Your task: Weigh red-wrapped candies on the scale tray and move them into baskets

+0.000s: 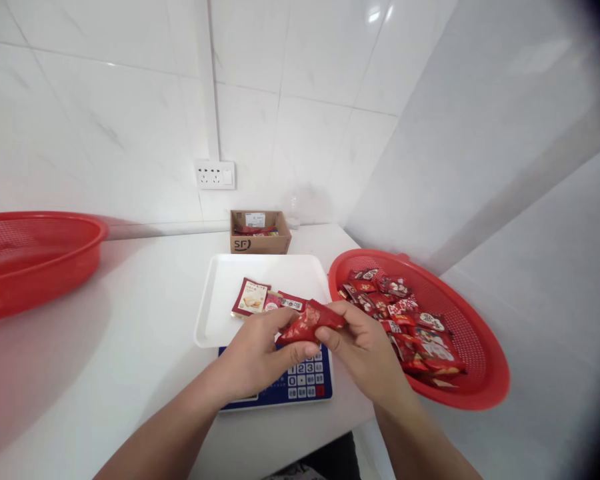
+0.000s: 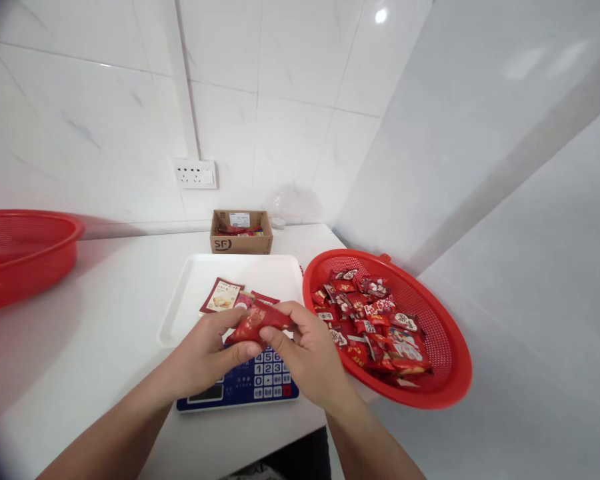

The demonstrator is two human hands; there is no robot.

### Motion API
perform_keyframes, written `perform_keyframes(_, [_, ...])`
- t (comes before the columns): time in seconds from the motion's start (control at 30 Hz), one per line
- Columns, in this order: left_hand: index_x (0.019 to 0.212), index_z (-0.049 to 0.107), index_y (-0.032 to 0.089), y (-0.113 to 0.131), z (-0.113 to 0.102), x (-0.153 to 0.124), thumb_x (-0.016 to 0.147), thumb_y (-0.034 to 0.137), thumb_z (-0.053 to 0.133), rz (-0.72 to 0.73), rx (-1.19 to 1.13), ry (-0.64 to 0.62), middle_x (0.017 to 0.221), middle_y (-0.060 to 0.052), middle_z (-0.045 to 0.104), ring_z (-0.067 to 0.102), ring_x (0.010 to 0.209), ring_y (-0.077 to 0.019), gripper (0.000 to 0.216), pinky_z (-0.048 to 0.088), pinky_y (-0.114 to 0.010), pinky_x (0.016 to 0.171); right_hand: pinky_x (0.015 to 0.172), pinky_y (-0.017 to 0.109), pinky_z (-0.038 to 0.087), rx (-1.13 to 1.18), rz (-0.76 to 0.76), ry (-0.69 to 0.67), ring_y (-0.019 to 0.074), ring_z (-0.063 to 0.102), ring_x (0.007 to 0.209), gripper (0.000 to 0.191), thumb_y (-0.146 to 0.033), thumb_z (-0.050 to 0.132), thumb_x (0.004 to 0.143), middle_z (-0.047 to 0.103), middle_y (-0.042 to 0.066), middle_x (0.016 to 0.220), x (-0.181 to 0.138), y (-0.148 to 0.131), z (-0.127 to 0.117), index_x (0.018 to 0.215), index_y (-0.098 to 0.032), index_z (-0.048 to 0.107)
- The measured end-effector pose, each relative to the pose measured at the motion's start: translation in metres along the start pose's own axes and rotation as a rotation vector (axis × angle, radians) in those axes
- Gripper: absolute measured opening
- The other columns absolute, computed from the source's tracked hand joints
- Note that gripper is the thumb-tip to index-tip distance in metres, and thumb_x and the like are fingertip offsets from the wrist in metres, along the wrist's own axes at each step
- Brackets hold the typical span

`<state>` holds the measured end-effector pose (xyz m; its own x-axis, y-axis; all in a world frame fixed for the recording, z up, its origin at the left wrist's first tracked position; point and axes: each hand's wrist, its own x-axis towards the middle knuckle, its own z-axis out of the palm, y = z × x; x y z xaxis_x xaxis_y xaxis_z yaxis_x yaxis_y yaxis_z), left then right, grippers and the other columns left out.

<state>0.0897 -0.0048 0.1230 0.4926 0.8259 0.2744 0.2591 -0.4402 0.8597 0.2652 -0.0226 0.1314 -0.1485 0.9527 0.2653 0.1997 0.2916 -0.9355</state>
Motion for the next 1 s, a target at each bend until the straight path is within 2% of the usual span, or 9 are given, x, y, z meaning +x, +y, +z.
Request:
perform_keyframes(0.07, [0.069, 0.045, 0.019, 0.001, 0.000, -0.002, 0.087, 0.044, 0.055, 0.011, 0.019, 0.003, 0.066, 0.003, 0.050, 0.045, 0.060, -0.0126, 0.033, 0.034, -0.024, 0.055, 0.070, 0.030, 0.053, -0.040, -0.017, 0.010, 0.0188, 0.066, 0.075, 0.018, -0.040, 0.066, 0.082, 0.071, 0.002, 0.079, -0.004, 0.000, 0.001, 0.083, -0.023, 0.066])
perform_keyframes(0.2, [0.064, 0.042, 0.019, 0.003, -0.001, -0.005, 0.089, 0.040, 0.053, 0.108, 0.084, -0.019, 0.063, 0.003, 0.047, 0.043, 0.059, -0.0118, 0.034, 0.034, -0.024, 0.055, 0.072, 0.025, 0.052, 0.078, -0.009, -0.035, 0.0168, 0.066, 0.081, 0.018, -0.041, 0.065, 0.084, 0.071, 0.001, 0.088, -0.012, 0.003, 0.000, 0.096, -0.028, 0.067])
perform_keyframes(0.33, [0.058, 0.036, 0.020, 0.006, -0.001, -0.008, 0.089, 0.036, 0.052, 0.348, 0.179, 0.008, 0.057, 0.003, 0.044, 0.039, 0.054, -0.0115, 0.039, 0.029, -0.026, 0.050, 0.072, 0.022, 0.052, 0.161, -0.030, -0.135, 0.0159, 0.063, 0.085, 0.032, -0.054, 0.064, 0.081, 0.066, 0.001, 0.096, -0.022, 0.003, -0.002, 0.107, -0.034, 0.065])
perform_keyframes(0.47, [0.060, 0.040, 0.021, 0.012, 0.004, -0.012, 0.096, 0.043, 0.039, 0.530, 0.263, 0.063, 0.053, 0.001, 0.048, 0.039, 0.050, -0.0124, 0.042, 0.030, -0.028, 0.049, 0.066, 0.022, 0.050, 0.248, -0.056, -0.154, 0.0155, 0.058, 0.078, 0.042, -0.062, 0.069, 0.069, 0.060, 0.001, 0.089, -0.028, 0.004, 0.005, 0.099, -0.033, 0.065])
perform_keyframes(0.57, [0.066, 0.046, 0.020, 0.017, 0.007, -0.015, 0.099, 0.043, 0.024, 0.533, 0.357, 0.047, 0.057, -0.002, 0.053, 0.043, 0.052, -0.0140, 0.046, 0.034, -0.029, 0.051, 0.060, 0.021, 0.049, 0.347, -0.084, -0.085, 0.0137, 0.056, 0.070, 0.042, -0.064, 0.071, 0.065, 0.057, -0.001, 0.086, -0.032, 0.008, 0.013, 0.092, -0.033, 0.065])
perform_keyframes(0.7, [0.067, 0.048, 0.019, 0.022, 0.005, -0.017, 0.099, 0.045, 0.012, 0.497, 0.423, 0.011, 0.058, -0.003, 0.054, 0.043, 0.052, -0.0145, 0.055, 0.036, -0.030, 0.051, 0.061, 0.020, 0.050, 0.345, -0.069, -0.030, 0.0133, 0.057, 0.070, 0.033, -0.058, 0.069, 0.073, 0.058, 0.000, 0.085, -0.033, 0.012, 0.017, 0.091, -0.029, 0.067])
perform_keyframes(0.8, [0.072, 0.053, 0.017, 0.024, -0.007, -0.022, 0.098, 0.051, 0.018, 0.491, 0.379, 0.136, 0.061, -0.004, 0.057, 0.048, 0.054, -0.0151, 0.055, 0.039, -0.029, 0.051, 0.059, 0.020, 0.050, 0.245, -0.116, 0.058, 0.0136, 0.059, 0.069, 0.028, -0.052, 0.070, 0.077, 0.062, 0.000, 0.080, -0.032, 0.012, 0.012, 0.089, -0.027, 0.068])
perform_keyframes(0.9, [0.086, 0.059, 0.017, 0.021, -0.022, -0.030, 0.098, 0.048, 0.027, 0.447, 0.186, 0.316, 0.073, -0.007, 0.063, 0.059, 0.068, -0.0172, 0.046, 0.047, -0.029, 0.059, 0.055, 0.021, 0.049, 0.182, -0.151, 0.208, 0.0131, 0.059, 0.061, 0.022, -0.046, 0.068, 0.080, 0.062, -0.001, 0.070, -0.028, 0.015, 0.003, 0.083, -0.024, 0.067])
perform_keyframes(1.0, [0.086, 0.063, 0.018, 0.011, -0.031, -0.037, 0.099, 0.043, 0.030, 0.418, 0.035, 0.512, 0.077, -0.007, 0.065, 0.062, 0.073, -0.0194, 0.043, 0.049, -0.031, 0.063, 0.055, 0.024, 0.051, 0.061, -0.161, 0.305, 0.0145, 0.060, 0.060, 0.022, -0.042, 0.068, 0.081, 0.063, 0.000, 0.067, -0.020, 0.023, -0.004, 0.074, -0.021, 0.066])
